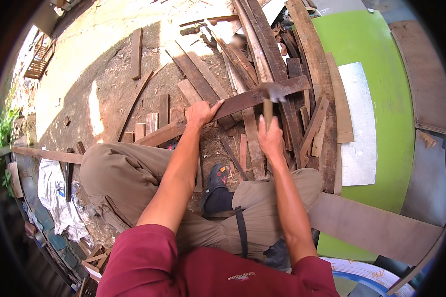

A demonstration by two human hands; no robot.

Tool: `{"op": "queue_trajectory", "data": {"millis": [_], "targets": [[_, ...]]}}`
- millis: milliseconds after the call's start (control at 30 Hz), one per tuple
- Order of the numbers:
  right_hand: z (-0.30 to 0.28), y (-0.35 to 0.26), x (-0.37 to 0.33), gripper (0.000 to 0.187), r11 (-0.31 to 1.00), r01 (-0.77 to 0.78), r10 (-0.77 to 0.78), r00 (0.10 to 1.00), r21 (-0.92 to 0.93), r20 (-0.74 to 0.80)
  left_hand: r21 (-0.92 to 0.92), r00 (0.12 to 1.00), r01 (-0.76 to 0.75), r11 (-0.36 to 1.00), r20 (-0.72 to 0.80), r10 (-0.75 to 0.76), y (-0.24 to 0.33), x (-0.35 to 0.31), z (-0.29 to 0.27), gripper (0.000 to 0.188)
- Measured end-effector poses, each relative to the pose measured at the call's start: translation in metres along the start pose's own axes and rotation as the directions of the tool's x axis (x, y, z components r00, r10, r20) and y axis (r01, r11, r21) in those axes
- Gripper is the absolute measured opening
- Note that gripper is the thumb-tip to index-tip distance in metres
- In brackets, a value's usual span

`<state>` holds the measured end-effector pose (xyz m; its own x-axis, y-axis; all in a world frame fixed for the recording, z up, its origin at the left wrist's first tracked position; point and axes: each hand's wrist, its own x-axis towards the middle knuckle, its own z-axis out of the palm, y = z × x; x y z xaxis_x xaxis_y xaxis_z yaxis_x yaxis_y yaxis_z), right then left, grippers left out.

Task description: The person sits on the ground and uses a hammer to repeatedly strike a long wooden plank, breaking it into smaller pieces. The person then uses a hand saw to cut another plank and continues to break wood with the hammer.

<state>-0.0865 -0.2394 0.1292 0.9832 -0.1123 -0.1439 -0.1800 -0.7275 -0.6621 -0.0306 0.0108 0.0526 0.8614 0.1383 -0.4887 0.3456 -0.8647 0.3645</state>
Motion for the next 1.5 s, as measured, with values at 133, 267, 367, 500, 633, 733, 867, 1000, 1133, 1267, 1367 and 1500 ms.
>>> {"op": "queue_trajectory", "data": {"millis": [133,267,367,500,633,733,867,1000,1133,1267,1367,1500], "targets": [[-0.021,-0.003,0.014,0.051,0.977,-0.163,0.154,0.985,0.138,0.072,0.003,0.998,0.042,0.999,-0.057,-0.041,-0.005,0.009,0.001,0.093],[-0.104,-0.107,0.018,0.049,0.754,-0.102,0.141,0.990,0.648,-0.007,0.003,0.997,0.065,0.998,-0.034,-0.065,-0.020,0.005,0.008,0.094],[-0.116,-0.129,0.028,0.052,0.651,0.220,-0.035,0.965,0.727,-0.261,0.003,0.998,0.067,0.998,-0.016,-0.067,-0.018,0.005,0.003,0.094],[-0.039,-0.046,0.025,0.056,0.800,0.358,-0.193,0.913,0.482,-0.358,0.038,0.999,0.034,0.999,-0.027,-0.033,-0.004,0.008,0.005,0.094],[-0.008,-0.011,0.023,0.060,0.992,-0.118,0.124,0.984,-0.049,0.126,-0.103,0.924,-0.061,0.993,-0.383,0.017,-0.023,0.014,0.022,0.065],[-0.048,-0.029,0.027,0.062,0.988,-0.079,0.076,0.997,0.134,0.029,-0.072,0.916,-0.058,0.996,-0.400,0.025,-0.019,0.011,0.024,0.051],[-0.107,-0.140,0.038,0.048,0.727,0.026,0.024,0.998,0.686,-0.063,-0.026,0.909,-0.015,1.000,-0.417,0.002,-0.031,0.013,0.026,0.055],[-0.040,-0.078,0.040,0.046,0.684,0.346,-0.188,0.934,0.642,-0.303,-0.032,0.895,-0.058,0.998,-0.444,0.037,-0.026,0.014,0.027,0.054],[0.027,0.034,0.003,0.054,0.996,0.047,-0.046,0.999,-0.076,0.012,-0.028,0.822,-0.154,0.988,-0.559,0.112,-0.025,0.017,0.025,0.053],[0.013,0.044,-0.072,0.044,0.888,-0.313,0.264,0.947,0.336,0.185,-0.070,0.843,-0.156,0.985,-0.530,0.096,-0.027,0.016,0.025,0.058],[-0.018,0.009,-0.129,0.043,0.536,-0.645,0.529,0.759,0.544,0.378,-0.133,0.978,-0.060,0.989,-0.206,0.032,-0.025,0.009,0.008,0.074],[-0.022,0.012,-0.180,0.044,0.373,-0.754,0.630,0.634,0.541,0.448,-0.139,0.987,-0.123,0.983,0.090,0.136,-0.033,0.009,-0.007,0.096]]}}
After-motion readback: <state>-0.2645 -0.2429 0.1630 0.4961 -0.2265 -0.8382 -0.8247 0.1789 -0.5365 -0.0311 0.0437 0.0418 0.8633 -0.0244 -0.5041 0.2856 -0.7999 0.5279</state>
